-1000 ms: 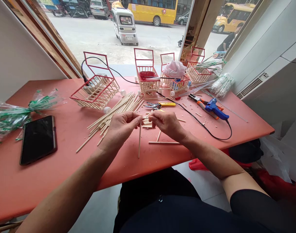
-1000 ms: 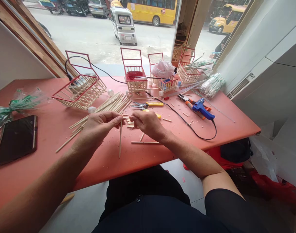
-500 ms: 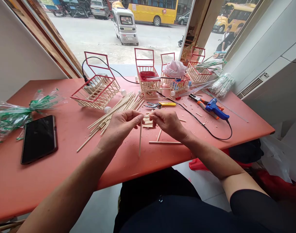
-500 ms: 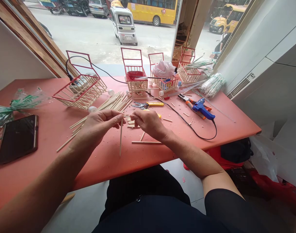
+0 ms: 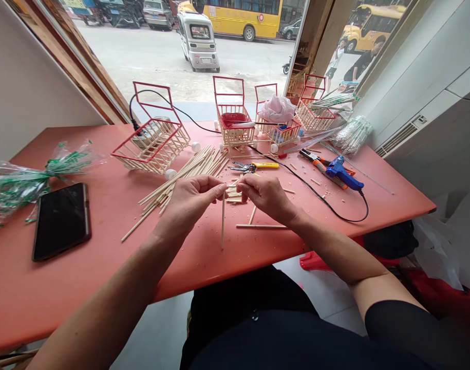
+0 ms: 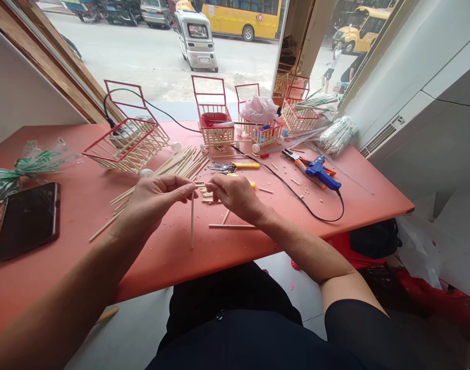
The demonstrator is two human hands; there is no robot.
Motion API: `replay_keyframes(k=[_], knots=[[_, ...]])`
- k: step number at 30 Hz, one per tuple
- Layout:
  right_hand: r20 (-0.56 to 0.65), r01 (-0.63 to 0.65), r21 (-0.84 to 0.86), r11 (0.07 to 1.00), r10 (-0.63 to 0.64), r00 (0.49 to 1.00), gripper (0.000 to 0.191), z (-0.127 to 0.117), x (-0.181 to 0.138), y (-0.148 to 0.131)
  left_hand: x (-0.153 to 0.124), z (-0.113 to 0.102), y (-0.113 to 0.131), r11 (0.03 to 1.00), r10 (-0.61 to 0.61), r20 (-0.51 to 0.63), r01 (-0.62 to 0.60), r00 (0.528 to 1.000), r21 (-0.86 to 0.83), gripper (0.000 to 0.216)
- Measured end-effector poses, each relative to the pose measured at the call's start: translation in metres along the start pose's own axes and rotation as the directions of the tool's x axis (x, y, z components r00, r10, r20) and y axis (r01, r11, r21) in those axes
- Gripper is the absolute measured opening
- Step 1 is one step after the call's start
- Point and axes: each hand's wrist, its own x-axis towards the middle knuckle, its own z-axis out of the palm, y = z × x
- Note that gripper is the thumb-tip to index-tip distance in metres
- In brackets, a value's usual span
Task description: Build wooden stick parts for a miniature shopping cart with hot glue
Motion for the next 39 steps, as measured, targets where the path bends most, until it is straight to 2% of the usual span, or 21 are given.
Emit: replay_keyframes(k=[6,11,16,21,25,34,39], knots=[[-0.008,0.015,0.013,1.000,-0.015,1.000,0.040,0.001,0.000,0.001,0.001,0.000,0.000,1.000,-0.008,0.015,0.008,1.000,-0.007,0.025],[0.004,-0.006,0.029,1.000,0.006,1.000,0.040,0.001,-0.001,0.001,0.004,-0.006,-0.006,0.999,-0.037,0.115,0.038,0.993,-0.003,0.040],[0.020,0.004,0.062,0.998,-0.005,1.000,0.044,0.001,-0.001,0.002,0.011,-0.014,-0.017,0.981,-0.122,0.251,0.155,0.960,-0.118,0.055],[0.036,0.016,0.105,0.994,-0.020,0.999,0.044,-0.001,0.000,0.000,0.014,-0.015,-0.021,0.906,-0.213,0.361,0.322,0.908,-0.276,0.050],[0.017,0.040,0.112,0.993,-0.042,0.999,0.045,-0.003,0.000,0.000,0.013,-0.012,-0.017,0.836,-0.246,0.401,0.402,0.882,-0.373,0.047],[-0.001,0.060,0.120,0.991,-0.060,0.998,0.047,-0.004,0.000,-0.003,0.012,-0.009,-0.016,0.815,-0.231,0.378,0.391,0.897,-0.427,0.049],[-0.023,0.051,0.137,0.989,-0.048,0.999,0.051,-0.008,0.000,-0.007,0.011,-0.008,-0.014,0.826,-0.176,0.393,0.352,0.903,-0.440,0.047]])
